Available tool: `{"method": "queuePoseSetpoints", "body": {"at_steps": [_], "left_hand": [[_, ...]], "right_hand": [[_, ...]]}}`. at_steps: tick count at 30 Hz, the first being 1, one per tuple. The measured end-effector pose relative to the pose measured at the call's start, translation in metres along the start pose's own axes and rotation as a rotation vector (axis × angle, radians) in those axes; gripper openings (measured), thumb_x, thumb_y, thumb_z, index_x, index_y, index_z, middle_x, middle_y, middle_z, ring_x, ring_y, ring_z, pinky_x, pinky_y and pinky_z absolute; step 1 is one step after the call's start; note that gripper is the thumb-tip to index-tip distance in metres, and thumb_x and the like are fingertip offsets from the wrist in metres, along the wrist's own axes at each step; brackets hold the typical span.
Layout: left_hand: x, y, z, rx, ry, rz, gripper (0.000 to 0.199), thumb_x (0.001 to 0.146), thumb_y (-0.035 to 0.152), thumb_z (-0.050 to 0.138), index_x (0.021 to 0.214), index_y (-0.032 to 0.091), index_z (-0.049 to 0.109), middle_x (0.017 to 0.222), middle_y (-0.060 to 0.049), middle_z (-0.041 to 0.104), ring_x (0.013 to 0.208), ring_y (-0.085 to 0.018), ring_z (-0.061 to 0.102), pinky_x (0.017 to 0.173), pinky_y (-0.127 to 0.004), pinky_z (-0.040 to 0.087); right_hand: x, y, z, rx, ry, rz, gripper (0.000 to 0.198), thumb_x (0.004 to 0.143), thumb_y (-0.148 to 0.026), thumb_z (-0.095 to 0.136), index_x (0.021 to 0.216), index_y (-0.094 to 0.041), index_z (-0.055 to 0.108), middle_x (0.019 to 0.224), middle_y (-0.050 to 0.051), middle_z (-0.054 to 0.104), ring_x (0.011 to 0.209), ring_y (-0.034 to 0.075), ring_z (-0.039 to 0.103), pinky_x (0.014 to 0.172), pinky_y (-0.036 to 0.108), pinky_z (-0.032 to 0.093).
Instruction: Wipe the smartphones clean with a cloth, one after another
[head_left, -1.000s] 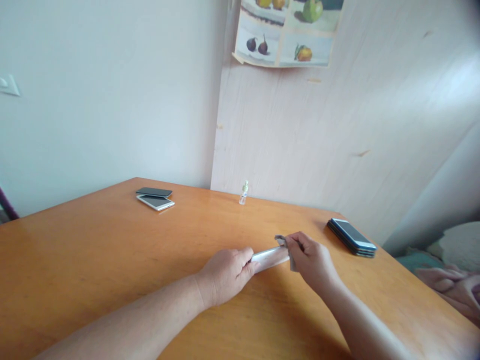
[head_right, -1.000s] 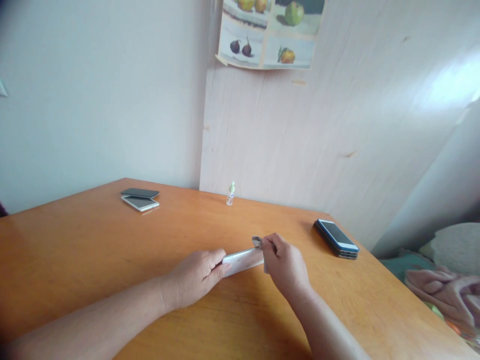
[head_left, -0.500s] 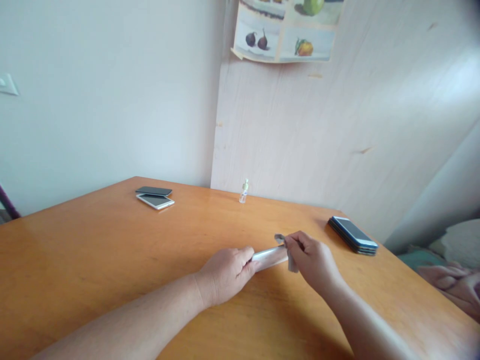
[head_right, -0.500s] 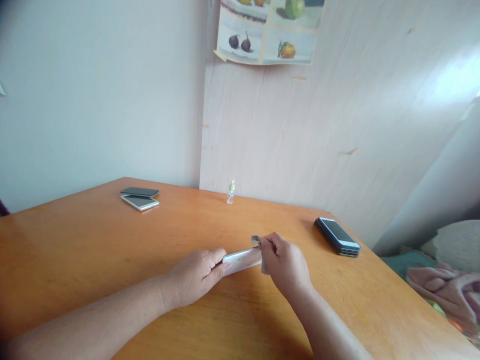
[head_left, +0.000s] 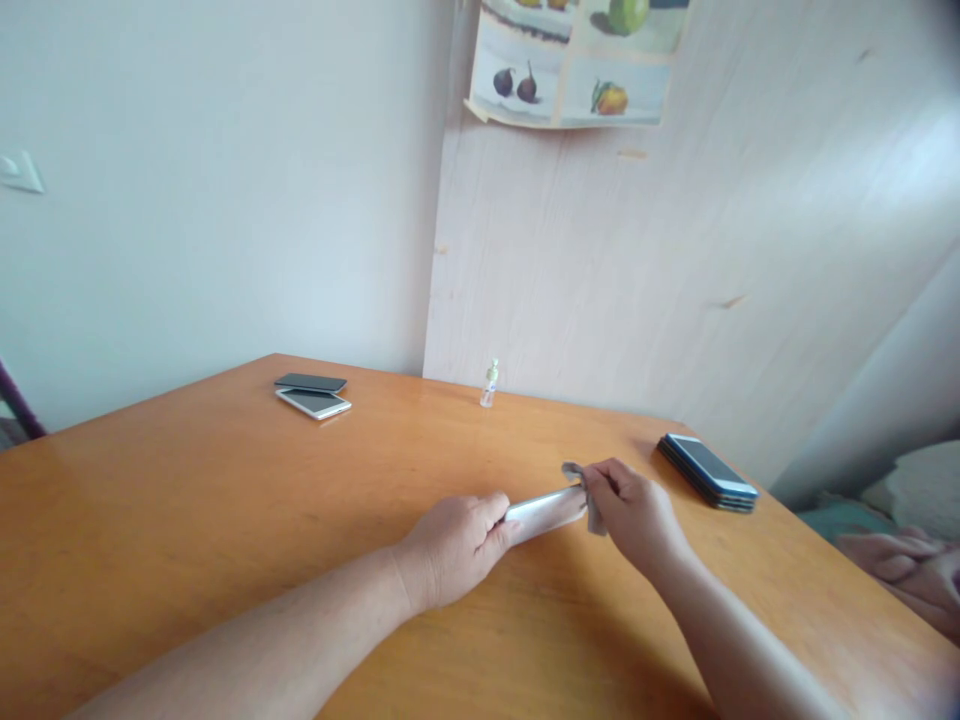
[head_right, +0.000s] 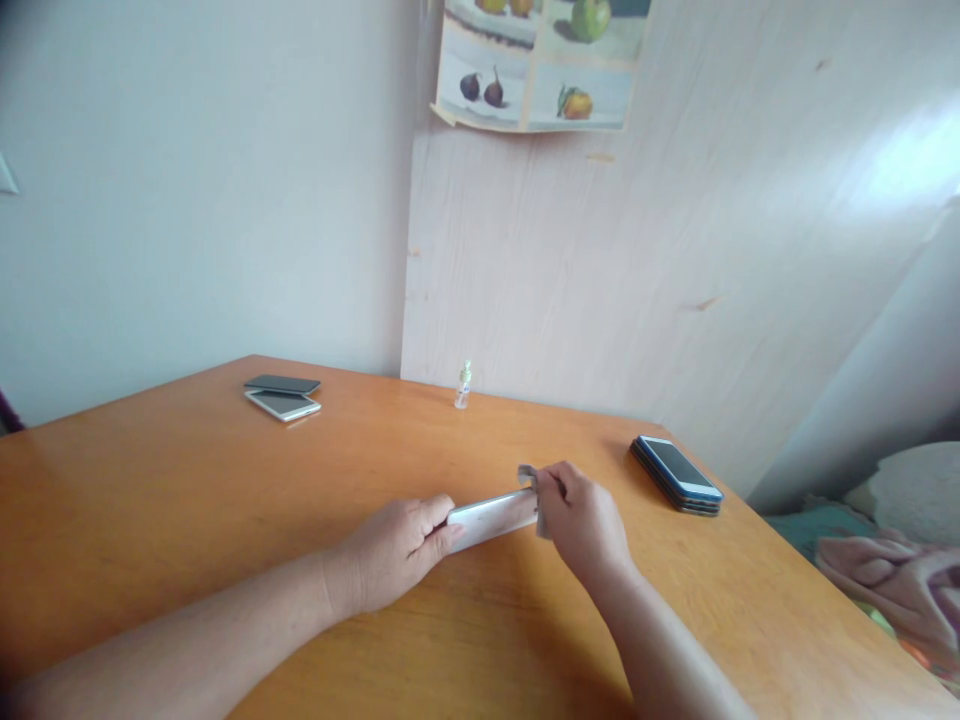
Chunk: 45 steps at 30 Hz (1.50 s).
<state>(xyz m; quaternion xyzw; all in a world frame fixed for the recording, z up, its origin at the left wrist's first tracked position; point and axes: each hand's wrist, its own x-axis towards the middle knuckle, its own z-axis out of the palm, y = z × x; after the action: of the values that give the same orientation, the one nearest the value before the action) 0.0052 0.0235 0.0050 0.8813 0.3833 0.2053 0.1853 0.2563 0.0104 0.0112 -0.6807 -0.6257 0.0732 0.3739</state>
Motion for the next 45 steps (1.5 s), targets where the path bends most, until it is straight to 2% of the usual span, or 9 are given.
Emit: {"method": "queuePoseSetpoints", "body": {"at_steps": [4, 8, 10, 16, 20, 23, 29, 35, 45], "left_hand": [[0.000, 0.000, 0.000, -0.008, 0.002, -0.004, 0.032, 0.099, 0.044, 0.039, 0.076, 0.022, 0.044, 0.065, 0.003, 0.056, 0.057, -0.013, 0.051, 0.052, -0.026, 0.026], [-0.002, 0.001, 0.001, -0.084, 0.025, 0.016, 0.033, 0.100, 0.044, 0.038, 0.079, 0.021, 0.047, 0.070, 0.002, 0.058, 0.061, -0.012, 0.054, 0.054, -0.025, 0.028], [-0.002, 0.000, 0.001, -0.094, 0.039, 0.011, 0.033, 0.100, 0.045, 0.038, 0.081, 0.022, 0.049, 0.071, 0.002, 0.059, 0.062, -0.013, 0.055, 0.055, -0.024, 0.029], [0.001, -0.002, -0.001, -0.034, 0.040, -0.085, 0.036, 0.098, 0.047, 0.040, 0.073, 0.021, 0.044, 0.066, 0.002, 0.056, 0.059, -0.013, 0.051, 0.053, -0.026, 0.025], [0.003, -0.005, -0.001, -0.039, 0.068, -0.100, 0.035, 0.097, 0.045, 0.041, 0.071, 0.021, 0.042, 0.065, 0.002, 0.055, 0.059, -0.013, 0.051, 0.053, -0.026, 0.026], [0.004, -0.007, 0.001, -0.077, 0.094, -0.116, 0.030, 0.097, 0.043, 0.041, 0.076, 0.022, 0.046, 0.070, 0.001, 0.059, 0.064, -0.015, 0.055, 0.056, -0.025, 0.031], [0.006, -0.015, 0.004, -0.174, 0.166, -0.177, 0.019, 0.093, 0.036, 0.047, 0.102, 0.022, 0.056, 0.093, -0.003, 0.067, 0.088, -0.020, 0.062, 0.071, -0.028, 0.042], [0.009, -0.022, 0.008, -0.163, 0.162, -0.192, 0.018, 0.092, 0.032, 0.048, 0.102, 0.022, 0.058, 0.100, -0.004, 0.067, 0.095, -0.021, 0.062, 0.078, -0.030, 0.044], [0.008, -0.021, 0.010, -0.028, 0.128, -0.136, 0.019, 0.092, 0.025, 0.045, 0.096, 0.021, 0.062, 0.104, -0.007, 0.059, 0.099, -0.020, 0.059, 0.088, -0.031, 0.044]], "right_hand": [[-0.007, -0.005, 0.006, 0.044, -0.007, -0.070, 0.037, 0.093, -0.049, 0.044, 0.084, -0.022, 0.066, 0.056, -0.001, 0.064, 0.054, 0.015, 0.057, 0.052, 0.024, 0.039], [-0.028, -0.031, 0.020, 0.199, -0.185, -0.249, 0.035, 0.096, -0.047, 0.042, 0.099, -0.022, 0.067, 0.071, 0.001, 0.069, 0.064, 0.015, 0.061, 0.060, 0.024, 0.043], [-0.029, -0.033, 0.021, 0.219, -0.219, -0.281, 0.034, 0.096, -0.047, 0.043, 0.102, -0.023, 0.067, 0.076, 0.000, 0.070, 0.068, 0.015, 0.061, 0.062, 0.023, 0.044], [0.003, 0.010, 0.009, 0.121, 0.007, -0.021, 0.036, 0.091, -0.049, 0.047, 0.094, -0.021, 0.069, 0.063, 0.000, 0.065, 0.061, 0.016, 0.057, 0.057, 0.025, 0.040], [0.016, 0.030, 0.013, 0.194, 0.045, 0.123, 0.036, 0.087, -0.049, 0.050, 0.086, -0.019, 0.070, 0.063, 0.001, 0.065, 0.061, 0.017, 0.057, 0.056, 0.025, 0.039], [0.016, 0.031, 0.021, 0.232, 0.019, 0.138, 0.035, 0.085, -0.048, 0.051, 0.082, -0.019, 0.069, 0.066, 0.001, 0.067, 0.064, 0.017, 0.059, 0.060, 0.025, 0.042], [0.014, 0.028, 0.027, 0.305, -0.008, 0.154, 0.031, 0.081, -0.047, 0.056, 0.077, -0.019, 0.067, 0.064, 0.002, 0.067, 0.063, 0.016, 0.059, 0.057, 0.024, 0.041], [0.014, 0.025, 0.029, 0.607, -0.038, 0.267, 0.023, 0.073, -0.038, 0.060, 0.084, -0.018, 0.062, 0.064, 0.002, 0.066, 0.053, 0.014, 0.058, 0.050, 0.024, 0.042], [0.007, 0.014, 0.043, 0.387, -0.112, 0.143, 0.021, 0.073, -0.029, 0.050, 0.084, -0.020, 0.066, 0.055, -0.004, 0.056, 0.048, 0.012, 0.049, 0.045, 0.022, 0.035]]}}
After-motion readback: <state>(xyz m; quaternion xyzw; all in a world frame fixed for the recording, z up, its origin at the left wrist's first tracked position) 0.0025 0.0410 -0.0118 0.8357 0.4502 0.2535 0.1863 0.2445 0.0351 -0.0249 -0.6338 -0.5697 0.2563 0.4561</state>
